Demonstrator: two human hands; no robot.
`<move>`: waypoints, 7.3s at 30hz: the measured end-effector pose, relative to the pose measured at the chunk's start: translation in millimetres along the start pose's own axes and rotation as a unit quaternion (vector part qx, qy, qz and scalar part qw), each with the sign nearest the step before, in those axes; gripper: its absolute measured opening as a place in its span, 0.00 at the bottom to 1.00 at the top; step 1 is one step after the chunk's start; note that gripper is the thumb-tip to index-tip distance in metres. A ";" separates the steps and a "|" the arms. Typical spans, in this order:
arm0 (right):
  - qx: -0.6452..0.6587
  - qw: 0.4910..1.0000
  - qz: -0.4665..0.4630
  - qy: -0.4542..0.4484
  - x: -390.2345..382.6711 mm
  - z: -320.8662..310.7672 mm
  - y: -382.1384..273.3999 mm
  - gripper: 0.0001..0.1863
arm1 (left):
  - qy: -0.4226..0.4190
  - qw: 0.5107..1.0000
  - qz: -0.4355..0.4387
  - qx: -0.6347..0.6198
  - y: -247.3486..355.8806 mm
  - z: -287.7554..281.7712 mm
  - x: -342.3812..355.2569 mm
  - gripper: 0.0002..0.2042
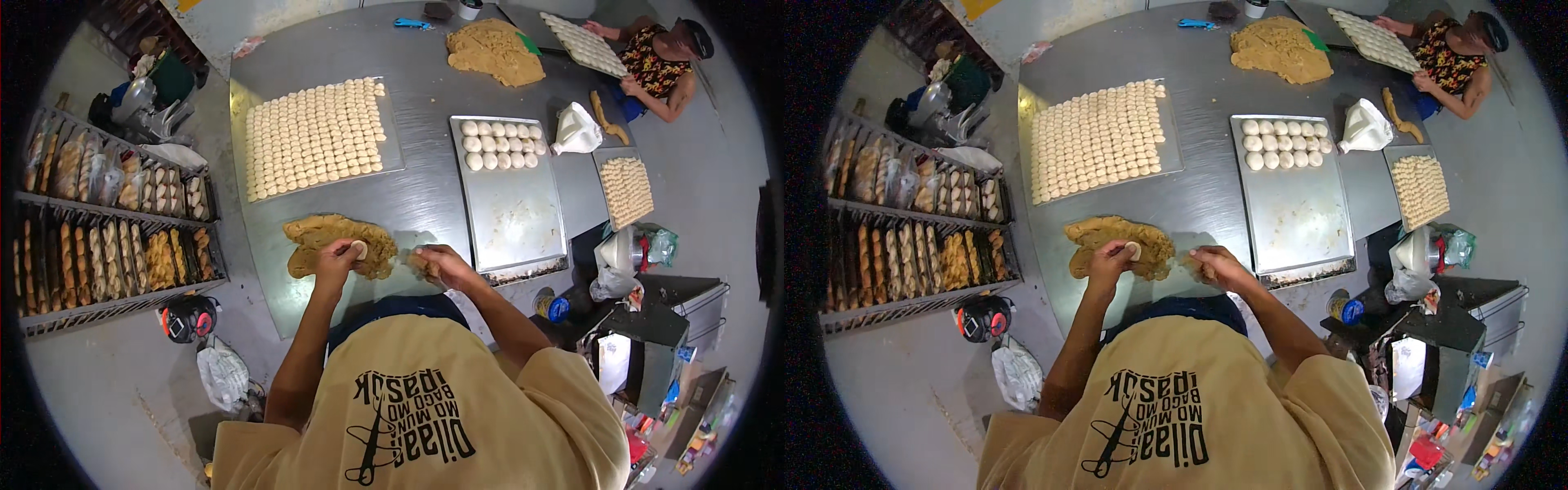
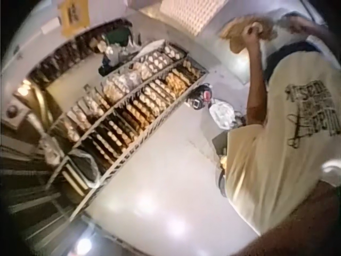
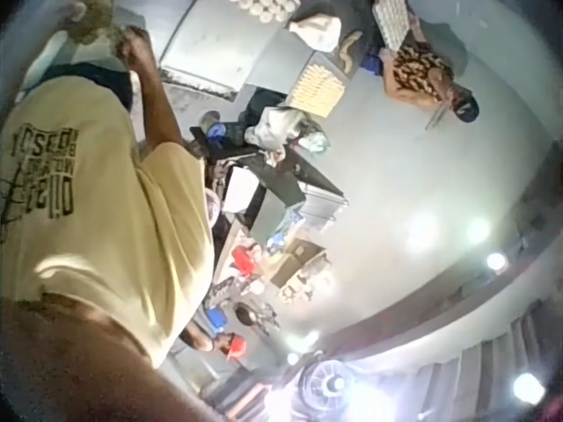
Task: The person wraps filling inside dough pieces by hand, places the shaped dough balls onto a metal tray, and carries the tray to load it onto a rack before continuing to shape dough.
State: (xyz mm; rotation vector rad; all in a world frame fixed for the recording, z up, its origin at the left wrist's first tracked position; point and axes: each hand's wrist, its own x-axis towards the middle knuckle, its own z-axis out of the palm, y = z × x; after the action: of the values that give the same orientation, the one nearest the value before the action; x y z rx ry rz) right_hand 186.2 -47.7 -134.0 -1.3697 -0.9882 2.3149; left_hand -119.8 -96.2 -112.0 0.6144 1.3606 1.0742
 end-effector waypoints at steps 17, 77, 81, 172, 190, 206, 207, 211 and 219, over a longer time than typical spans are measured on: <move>-0.202 0.960 -0.128 0.147 38.0 49.8 1.9 0.12 | -0.019 1.000 -0.020 0.015 -8.3 -0.1 4.5 0.11; 0.335 0.822 -0.419 0.194 -347.0 -520.9 -118.6 0.28 | -0.313 0.897 0.024 -0.311 53.2 530.4 58.6 0.15; 0.326 0.845 -0.395 0.156 -356.8 -374.9 -103.0 0.28 | -0.252 0.903 0.082 -0.338 47.5 409.5 -54.4 0.29; 0.192 0.950 -0.130 -0.211 2088.4 1010.5 -1810.4 0.37 | 0.053 0.864 0.057 -0.498 1344.8 -1531.2 1677.4 0.48; -0.019 0.946 0.151 -0.286 2801.1 957.5 -2297.5 0.21 | 0.235 0.730 0.159 -0.621 1584.3 -1523.4 2389.6 0.41; -0.221 0.752 0.286 -0.551 3117.9 1063.4 -2432.2 0.09 | 0.483 0.386 0.264 -0.740 1682.1 -1395.1 2779.3 0.36; -0.222 0.746 0.257 -0.573 3137.9 1071.2 -2443.9 0.09 | 0.477 0.382 0.266 -0.746 1684.5 -1407.9 2800.1 0.36; -0.548 0.559 0.016 -0.622 3213.3 1136.6 -2463.7 0.15 | 0.460 0.398 0.311 -0.731 1655.3 -1469.9 2842.6 0.13; -0.329 0.857 0.059 -0.393 3260.9 1055.4 -2490.2 0.30 | 0.470 0.335 0.350 -0.738 1686.8 -1652.6 2819.1 0.05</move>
State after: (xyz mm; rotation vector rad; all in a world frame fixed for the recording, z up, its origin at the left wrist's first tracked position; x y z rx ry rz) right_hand -2645.5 3100.3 -276.6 -0.5761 -2.1381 2.8190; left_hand -2478.7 2722.4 -236.7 -1.1937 0.1483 2.9882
